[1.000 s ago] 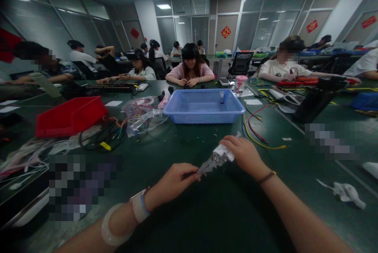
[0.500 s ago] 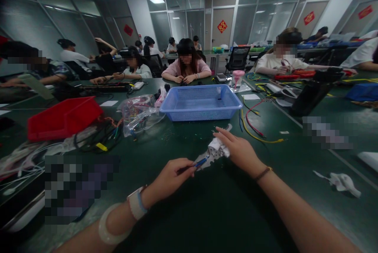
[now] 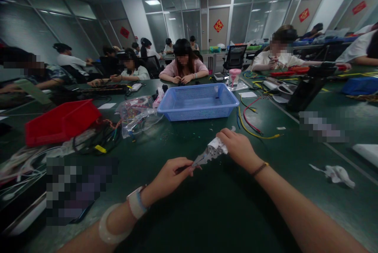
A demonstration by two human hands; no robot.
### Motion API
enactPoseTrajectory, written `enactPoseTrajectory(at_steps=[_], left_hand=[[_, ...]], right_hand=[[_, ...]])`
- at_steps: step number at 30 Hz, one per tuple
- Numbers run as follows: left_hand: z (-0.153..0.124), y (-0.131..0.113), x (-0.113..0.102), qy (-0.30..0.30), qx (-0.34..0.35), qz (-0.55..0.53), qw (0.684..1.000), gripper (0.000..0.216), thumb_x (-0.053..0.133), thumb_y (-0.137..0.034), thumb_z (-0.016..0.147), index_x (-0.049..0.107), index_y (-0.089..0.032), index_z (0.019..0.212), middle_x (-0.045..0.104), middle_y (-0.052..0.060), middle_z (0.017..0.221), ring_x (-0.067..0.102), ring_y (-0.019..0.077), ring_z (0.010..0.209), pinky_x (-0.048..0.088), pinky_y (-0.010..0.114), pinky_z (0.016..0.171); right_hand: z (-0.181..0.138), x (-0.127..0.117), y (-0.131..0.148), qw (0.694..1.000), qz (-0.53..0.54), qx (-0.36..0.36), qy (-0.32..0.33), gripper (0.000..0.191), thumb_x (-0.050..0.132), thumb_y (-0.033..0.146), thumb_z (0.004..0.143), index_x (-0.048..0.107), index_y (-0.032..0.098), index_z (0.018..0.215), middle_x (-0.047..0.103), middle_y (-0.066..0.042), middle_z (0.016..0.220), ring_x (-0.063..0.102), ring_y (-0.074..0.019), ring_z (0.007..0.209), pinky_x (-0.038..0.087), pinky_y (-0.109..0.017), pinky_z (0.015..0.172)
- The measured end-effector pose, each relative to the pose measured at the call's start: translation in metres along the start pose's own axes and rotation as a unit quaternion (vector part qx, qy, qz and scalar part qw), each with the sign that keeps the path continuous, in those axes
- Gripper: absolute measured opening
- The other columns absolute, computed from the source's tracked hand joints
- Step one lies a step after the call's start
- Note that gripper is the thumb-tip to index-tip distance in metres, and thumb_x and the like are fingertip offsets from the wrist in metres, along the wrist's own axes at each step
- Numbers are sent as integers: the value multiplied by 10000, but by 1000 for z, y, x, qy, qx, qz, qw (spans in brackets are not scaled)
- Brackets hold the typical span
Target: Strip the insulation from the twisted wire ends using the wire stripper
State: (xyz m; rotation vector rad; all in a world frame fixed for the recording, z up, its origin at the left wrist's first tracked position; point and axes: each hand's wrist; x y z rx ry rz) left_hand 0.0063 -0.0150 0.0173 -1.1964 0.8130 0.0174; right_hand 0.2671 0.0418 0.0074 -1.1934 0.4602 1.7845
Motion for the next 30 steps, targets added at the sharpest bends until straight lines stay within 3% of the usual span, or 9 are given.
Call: enactPoseTrajectory(at_steps=[7, 18, 23, 30], left_hand=[[0, 0, -2, -15, -2, -20, 1000, 237, 511, -267, 922, 700, -126, 941, 639, 40, 811, 584, 142, 751, 434, 234, 670], [0, 2, 0, -3, -24, -24, 999, 254, 512, -284, 915, 704, -157, 1024, 644, 40, 822, 579, 147, 755, 439, 237, 674], [1, 3, 1, -5, -39, -79, 996, 279, 511, -309, 913, 698, -146, 1040, 643, 45, 851, 570, 148, 756, 430, 244, 689], [4, 7, 3, 4, -106, -127, 986, 359, 420, -371, 952, 693, -149, 1019, 478, -34, 642, 404, 86, 558, 322, 201, 529]], right_hand=[[-2, 5, 2, 998, 53, 6, 32, 449, 547, 121, 816, 489, 211, 1252, 554, -87, 1311, 652, -167, 774, 476, -284, 661], [-1, 2, 1, 999, 32, 19, 31, 216, 508, 129, 842, 589, 178, 1036, 635, -76, 1047, 590, -127, 646, 401, -251, 565], [-1, -1, 3, 998, 37, 29, 35, 353, 518, 130, 814, 542, 185, 1162, 593, -93, 1208, 622, -143, 719, 428, -259, 585], [-1, -6, 9, 997, -27, 57, 37, 429, 528, 112, 777, 527, 184, 1200, 575, -100, 1252, 625, -159, 707, 423, -273, 572]])
Point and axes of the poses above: each hand's wrist, its own z-axis towards the middle knuckle, its own x-axis out of the palm, y = z × x
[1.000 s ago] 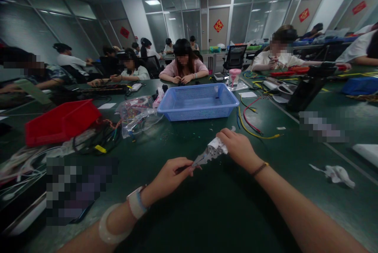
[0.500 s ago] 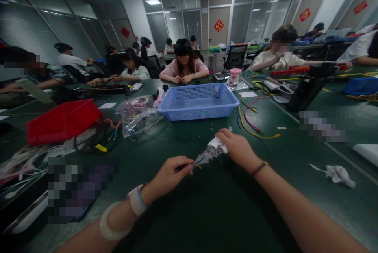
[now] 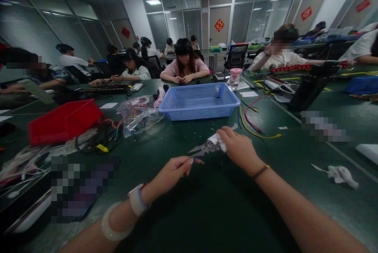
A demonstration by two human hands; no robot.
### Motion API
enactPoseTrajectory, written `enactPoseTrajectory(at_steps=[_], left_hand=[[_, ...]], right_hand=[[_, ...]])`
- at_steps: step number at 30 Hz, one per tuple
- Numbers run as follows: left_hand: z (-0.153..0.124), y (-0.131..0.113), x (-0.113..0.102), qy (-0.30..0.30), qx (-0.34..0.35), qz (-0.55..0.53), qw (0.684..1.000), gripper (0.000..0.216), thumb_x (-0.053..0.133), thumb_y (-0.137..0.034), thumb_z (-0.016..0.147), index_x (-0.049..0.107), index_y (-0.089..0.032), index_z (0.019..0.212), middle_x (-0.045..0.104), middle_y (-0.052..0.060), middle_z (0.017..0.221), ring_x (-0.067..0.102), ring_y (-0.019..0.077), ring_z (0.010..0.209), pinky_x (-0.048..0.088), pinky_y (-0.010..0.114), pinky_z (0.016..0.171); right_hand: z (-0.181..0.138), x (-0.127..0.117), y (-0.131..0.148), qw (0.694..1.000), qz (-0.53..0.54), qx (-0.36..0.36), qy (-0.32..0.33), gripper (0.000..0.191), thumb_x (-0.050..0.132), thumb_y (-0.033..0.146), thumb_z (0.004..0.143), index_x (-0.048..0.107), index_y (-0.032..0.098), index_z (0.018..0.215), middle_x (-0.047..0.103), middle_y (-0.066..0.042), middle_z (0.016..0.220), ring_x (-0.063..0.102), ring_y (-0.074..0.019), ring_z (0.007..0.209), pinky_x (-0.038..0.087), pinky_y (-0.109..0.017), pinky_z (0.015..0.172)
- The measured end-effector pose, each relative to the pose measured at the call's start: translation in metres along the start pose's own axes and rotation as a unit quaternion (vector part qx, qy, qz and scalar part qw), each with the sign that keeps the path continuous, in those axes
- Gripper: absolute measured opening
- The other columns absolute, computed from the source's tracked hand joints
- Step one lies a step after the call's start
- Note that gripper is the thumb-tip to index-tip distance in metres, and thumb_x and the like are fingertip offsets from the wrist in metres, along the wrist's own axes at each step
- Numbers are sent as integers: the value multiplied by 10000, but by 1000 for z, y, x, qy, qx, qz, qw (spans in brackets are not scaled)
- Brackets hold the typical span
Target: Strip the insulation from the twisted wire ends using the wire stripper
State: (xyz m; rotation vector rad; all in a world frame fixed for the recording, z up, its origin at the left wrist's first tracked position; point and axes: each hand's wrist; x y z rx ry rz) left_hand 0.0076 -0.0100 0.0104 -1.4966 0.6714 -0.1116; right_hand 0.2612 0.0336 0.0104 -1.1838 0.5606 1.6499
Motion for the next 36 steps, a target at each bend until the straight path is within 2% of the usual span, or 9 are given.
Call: enactPoseTrajectory(at_steps=[4, 7, 10, 14, 20, 24, 27, 32, 36], left_hand=[[4, 7, 4, 37, -41, -119, 991, 321, 505, -382, 912, 674, -122, 996, 584, 6, 746, 512, 79, 579, 361, 184, 501], [5, 9, 7, 48, -49, -204, 977, 320, 593, -386, 863, 676, -97, 975, 654, 60, 811, 621, 124, 677, 462, 221, 575], [3, 7, 8, 49, -55, -246, 966, 318, 670, -370, 813, 697, -83, 945, 685, 69, 791, 648, 140, 708, 504, 259, 666], [2, 4, 7, 48, -61, -279, 957, 290, 708, -334, 788, 717, -79, 925, 698, 68, 779, 647, 124, 685, 504, 256, 696], [1, 4, 7, 44, -87, -291, 952, 274, 722, -321, 778, 726, -86, 918, 697, 69, 801, 625, 102, 634, 497, 241, 666], [-1, 1, 6, 67, -86, -281, 954, 286, 728, -329, 772, 726, -83, 917, 693, 66, 796, 621, 101, 628, 492, 235, 645], [-1, -1, 6, 74, -80, -277, 955, 277, 719, -326, 782, 723, -86, 920, 685, 58, 788, 622, 102, 633, 489, 235, 639], [2, 4, 5, 86, -72, -275, 955, 280, 704, -346, 791, 714, -86, 893, 672, 51, 798, 565, 74, 575, 473, 230, 606], [4, 8, 3, 90, -69, -266, 957, 287, 681, -363, 808, 719, -95, 905, 663, 49, 801, 517, 63, 559, 448, 213, 567]], right_hand=[[1, -7, 7, 1000, -20, -2, -15, 357, 511, 125, 809, 544, 174, 1160, 594, -108, 1209, 629, -192, 770, 449, -301, 656], [1, -9, 13, 1000, -15, -5, -17, 365, 495, 113, 812, 533, 163, 1172, 585, -116, 1218, 629, -199, 791, 463, -308, 673], [0, -6, 19, 1000, -10, -15, -18, 437, 477, 66, 787, 498, 142, 1217, 562, -139, 1252, 628, -203, 835, 477, -310, 707], [0, 0, 23, 999, -14, -34, -29, 448, 443, 38, 797, 477, 123, 1235, 551, -161, 1255, 600, -231, 950, 470, -333, 794], [3, -1, 19, 998, -32, -26, -37, 275, 417, 66, 851, 568, 143, 1067, 605, -126, 992, 576, -189, 745, 427, -303, 688], [2, -5, 15, 998, -52, -22, -33, 167, 447, 129, 875, 592, 160, 954, 589, -94, 881, 555, -171, 669, 378, -284, 596], [1, -4, 14, 999, -31, -11, -28, 204, 455, 107, 860, 581, 160, 1012, 600, -101, 960, 575, -161, 676, 373, -269, 557], [-1, 4, 12, 999, 25, -21, -11, 465, 448, 31, 806, 476, 192, 1241, 546, -103, 1274, 626, -156, 770, 430, -263, 595], [0, 8, 8, 999, 36, -35, -16, 420, 466, 57, 813, 499, 179, 1213, 572, -102, 1238, 617, -141, 715, 429, -261, 583]])
Point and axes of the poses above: each hand's wrist, its own z-axis towards the middle knuckle, its own x-axis out of the palm, y = z × x
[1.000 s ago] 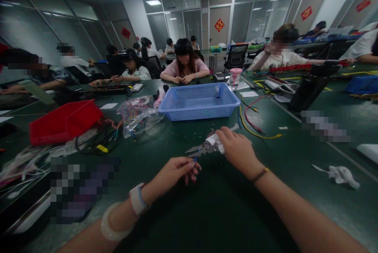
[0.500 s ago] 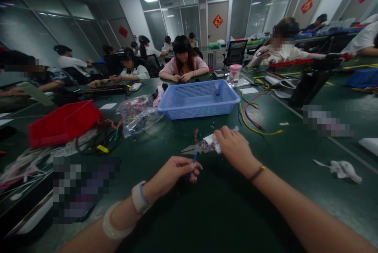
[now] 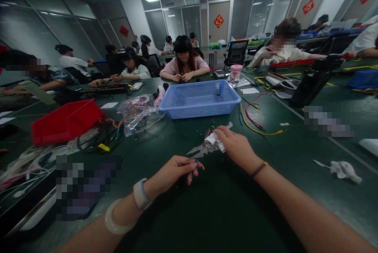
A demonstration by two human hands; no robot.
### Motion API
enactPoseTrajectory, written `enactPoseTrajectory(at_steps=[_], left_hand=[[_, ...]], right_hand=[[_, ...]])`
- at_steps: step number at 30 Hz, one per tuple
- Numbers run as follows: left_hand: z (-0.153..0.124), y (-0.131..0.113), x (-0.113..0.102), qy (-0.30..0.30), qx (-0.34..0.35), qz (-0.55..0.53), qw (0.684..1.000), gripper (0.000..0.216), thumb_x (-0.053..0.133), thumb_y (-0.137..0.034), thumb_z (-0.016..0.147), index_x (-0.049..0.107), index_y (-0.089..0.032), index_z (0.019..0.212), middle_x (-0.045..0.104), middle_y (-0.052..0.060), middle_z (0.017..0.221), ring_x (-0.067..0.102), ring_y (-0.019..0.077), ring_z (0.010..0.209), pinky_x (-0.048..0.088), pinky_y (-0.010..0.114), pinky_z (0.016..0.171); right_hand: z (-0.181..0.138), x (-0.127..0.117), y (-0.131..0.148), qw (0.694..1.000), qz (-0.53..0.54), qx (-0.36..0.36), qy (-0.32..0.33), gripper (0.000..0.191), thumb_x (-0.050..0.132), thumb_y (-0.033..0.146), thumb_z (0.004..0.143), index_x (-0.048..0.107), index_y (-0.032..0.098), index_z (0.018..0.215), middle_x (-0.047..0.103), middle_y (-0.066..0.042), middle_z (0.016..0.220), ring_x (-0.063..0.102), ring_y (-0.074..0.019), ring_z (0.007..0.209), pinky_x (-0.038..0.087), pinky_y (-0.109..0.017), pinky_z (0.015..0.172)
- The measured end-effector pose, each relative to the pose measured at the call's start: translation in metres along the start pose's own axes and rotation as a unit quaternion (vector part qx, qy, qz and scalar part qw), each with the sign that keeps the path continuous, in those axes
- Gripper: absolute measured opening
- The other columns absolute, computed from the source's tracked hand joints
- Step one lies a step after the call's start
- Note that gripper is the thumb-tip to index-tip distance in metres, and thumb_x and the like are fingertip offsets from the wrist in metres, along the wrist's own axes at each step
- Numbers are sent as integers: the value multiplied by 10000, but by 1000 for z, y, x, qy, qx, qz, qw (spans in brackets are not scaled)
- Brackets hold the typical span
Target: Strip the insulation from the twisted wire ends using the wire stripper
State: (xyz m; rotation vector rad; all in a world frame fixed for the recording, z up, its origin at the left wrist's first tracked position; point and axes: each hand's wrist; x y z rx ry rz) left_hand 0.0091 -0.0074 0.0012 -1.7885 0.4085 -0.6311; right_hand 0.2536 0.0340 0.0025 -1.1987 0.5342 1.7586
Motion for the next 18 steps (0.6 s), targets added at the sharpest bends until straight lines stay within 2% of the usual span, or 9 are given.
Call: enactPoseTrajectory(at_steps=[6, 13, 15, 18], left_hand=[[-1, 0, -2, 15, -10, 25, 1000, 267, 638, -345, 844, 723, -125, 968, 639, 28, 750, 483, 59, 550, 378, 191, 520], [-2, -3, -1, 21, -11, 16, 1000, 258, 631, -333, 845, 722, -131, 976, 584, -6, 695, 411, 40, 505, 313, 192, 488], [-2, -3, -1, 27, -9, 9, 1000, 254, 630, -330, 848, 723, -133, 980, 569, -15, 685, 395, 34, 491, 297, 191, 480], [-2, -2, -2, 30, -5, 4, 1000, 247, 626, -323, 852, 726, -130, 970, 557, -19, 672, 384, 31, 483, 279, 191, 471]], right_hand=[[1, -3, -5, 999, -28, 6, -21, 186, 478, 118, 847, 605, 177, 971, 626, -76, 916, 565, -143, 620, 356, -258, 531], [0, 0, -6, 999, 26, -20, -30, 411, 466, 70, 824, 509, 187, 1216, 564, -105, 1259, 612, -138, 724, 439, -258, 627], [1, 0, -7, 999, 17, -22, -34, 360, 460, 77, 836, 532, 178, 1174, 593, -103, 1205, 611, -142, 722, 435, -258, 634], [2, 0, -7, 999, -15, -16, -38, 232, 472, 110, 855, 588, 168, 1048, 641, -95, 1021, 599, -149, 692, 411, -255, 617]])
Point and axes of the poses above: each hand's wrist, its own z-axis towards the middle knuckle, its own x-axis out of the palm, y = z × x
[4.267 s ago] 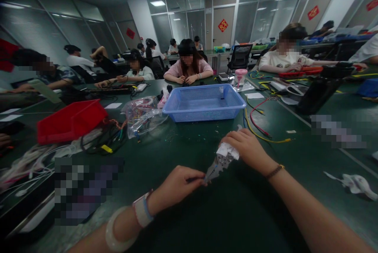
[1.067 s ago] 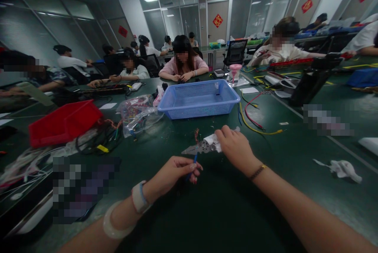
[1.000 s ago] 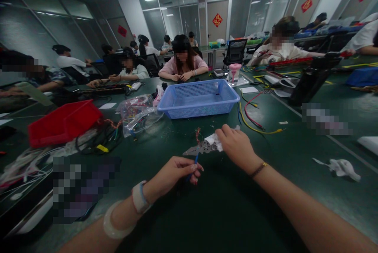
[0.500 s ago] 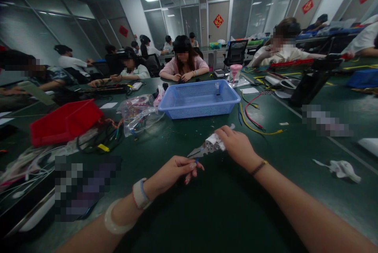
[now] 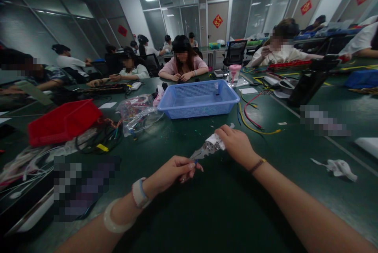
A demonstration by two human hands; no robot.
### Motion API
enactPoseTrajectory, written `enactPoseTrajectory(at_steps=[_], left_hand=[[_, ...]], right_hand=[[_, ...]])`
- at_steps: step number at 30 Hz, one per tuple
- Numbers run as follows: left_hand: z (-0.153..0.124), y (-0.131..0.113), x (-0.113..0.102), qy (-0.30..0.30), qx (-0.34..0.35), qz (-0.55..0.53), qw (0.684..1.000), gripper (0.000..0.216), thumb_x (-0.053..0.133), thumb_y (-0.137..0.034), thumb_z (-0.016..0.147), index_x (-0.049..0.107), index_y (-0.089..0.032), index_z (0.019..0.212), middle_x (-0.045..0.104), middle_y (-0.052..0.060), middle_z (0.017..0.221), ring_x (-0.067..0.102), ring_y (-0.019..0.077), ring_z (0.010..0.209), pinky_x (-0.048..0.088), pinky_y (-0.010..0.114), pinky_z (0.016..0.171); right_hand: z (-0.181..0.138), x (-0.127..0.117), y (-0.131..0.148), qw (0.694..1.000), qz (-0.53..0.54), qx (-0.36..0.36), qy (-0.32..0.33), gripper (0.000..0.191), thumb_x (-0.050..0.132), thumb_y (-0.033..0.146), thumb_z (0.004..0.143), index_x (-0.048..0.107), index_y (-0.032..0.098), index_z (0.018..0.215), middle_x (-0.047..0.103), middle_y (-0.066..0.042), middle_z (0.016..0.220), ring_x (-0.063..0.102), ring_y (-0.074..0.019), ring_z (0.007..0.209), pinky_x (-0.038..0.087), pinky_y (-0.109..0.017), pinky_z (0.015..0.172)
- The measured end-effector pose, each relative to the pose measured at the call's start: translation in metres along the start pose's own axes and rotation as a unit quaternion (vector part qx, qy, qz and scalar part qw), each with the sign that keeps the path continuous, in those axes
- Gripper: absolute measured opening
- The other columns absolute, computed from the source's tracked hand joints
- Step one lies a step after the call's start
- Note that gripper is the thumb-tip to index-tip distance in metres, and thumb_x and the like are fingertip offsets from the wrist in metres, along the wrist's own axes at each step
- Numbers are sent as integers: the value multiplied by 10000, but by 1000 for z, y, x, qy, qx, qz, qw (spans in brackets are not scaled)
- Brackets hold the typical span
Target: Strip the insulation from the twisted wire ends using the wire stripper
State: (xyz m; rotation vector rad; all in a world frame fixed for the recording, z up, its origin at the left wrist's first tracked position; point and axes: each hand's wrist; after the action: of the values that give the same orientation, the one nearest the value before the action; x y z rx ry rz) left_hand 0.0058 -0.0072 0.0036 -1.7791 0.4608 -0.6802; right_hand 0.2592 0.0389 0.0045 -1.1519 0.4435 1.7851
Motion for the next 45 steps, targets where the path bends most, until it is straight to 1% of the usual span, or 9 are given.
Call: enactPoseTrajectory(at_steps=[3, 9, 17, 20, 24, 31, 34, 38, 45], left_hand=[[0, 1, -1, -1, 2, 0, 1000, 249, 626, -324, 850, 726, -127, 965, 551, -20, 663, 382, 34, 486, 265, 191, 466], [0, 2, -4, -4, -6, 9, 1000, 302, 635, -373, 829, 727, -111, 946, 533, -22, 617, 361, 46, 474, 250, 193, 453], [-1, 0, -6, -1, 0, 16, 1000, 278, 610, -362, 833, 724, -110, 857, 506, -26, 589, 340, 45, 457, 207, 191, 431], [-2, 0, -7, -5, 0, 19, 1000, 284, 609, -370, 832, 720, -109, 834, 505, -29, 581, 336, 41, 448, 202, 189, 429], [-1, 0, -8, -4, 1, 19, 1000, 289, 612, -383, 833, 715, -114, 809, 503, -35, 562, 331, 39, 440, 200, 185, 426], [-1, 1, -9, 9, 1, 28, 1000, 300, 602, -386, 840, 714, -109, 816, 496, -35, 553, 331, 41, 433, 202, 189, 421], [-1, 1, -9, -2, -3, 23, 1000, 303, 612, -396, 828, 709, -111, 806, 494, -36, 552, 347, 46, 442, 202, 191, 423], [-1, 1, -9, -6, -4, 14, 1000, 317, 630, -420, 811, 698, -112, 779, 487, -37, 536, 346, 48, 438, 191, 194, 420], [-3, 0, -8, 16, -1, 23, 1000, 314, 613, -407, 820, 706, -109, 783, 485, -35, 540, 316, 45, 431, 180, 194, 416]], right_hand=[[0, -1, 0, 1000, -3, 7, -3, 225, 493, 107, 844, 601, 170, 1032, 643, -88, 1002, 589, -142, 661, 401, -256, 592], [-2, 2, -1, 999, 46, -23, -16, 453, 487, 41, 817, 508, 203, 1239, 566, -96, 1284, 630, -162, 811, 462, -274, 692], [-2, 3, 0, 1000, 5, -14, -20, 223, 526, 119, 844, 585, 177, 1050, 655, -87, 1035, 618, -166, 681, 448, -277, 608], [-2, 3, 1, 1000, 25, -13, -10, 315, 526, 105, 835, 557, 197, 1134, 623, -93, 1167, 627, -162, 706, 464, -281, 627], [-1, 3, 1, 998, 61, -32, -7, 473, 503, 57, 821, 481, 209, 1268, 535, -108, 1331, 639, -197, 904, 493, -312, 740], [2, -1, 4, 999, 19, -28, -16, 204, 542, 113, 829, 593, 166, 1020, 664, -86, 988, 622, -175, 701, 459, -286, 624], [1, -1, 4, 999, 34, -18, -8, 278, 569, 141, 819, 571, 180, 1094, 646, -93, 1102, 623, -167, 699, 459, -282, 617], [0, 2, 2, 996, 83, -37, -4, 464, 611, 205, 789, 495, 197, 1239, 546, -119, 1316, 639, -202, 857, 491, -323, 714], [1, -1, 1, 998, 52, -41, 19, 399, 703, 180, 676, 583, 172, 1056, 645, -103, 1030, 622, -197, 716, 484, -316, 647]])
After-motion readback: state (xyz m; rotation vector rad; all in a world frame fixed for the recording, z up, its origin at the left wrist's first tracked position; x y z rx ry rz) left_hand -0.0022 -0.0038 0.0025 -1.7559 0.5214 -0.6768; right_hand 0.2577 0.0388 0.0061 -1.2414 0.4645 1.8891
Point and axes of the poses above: each hand's wrist, its own z-axis towards the middle knuckle, its own x-axis out of the palm, y = z × x
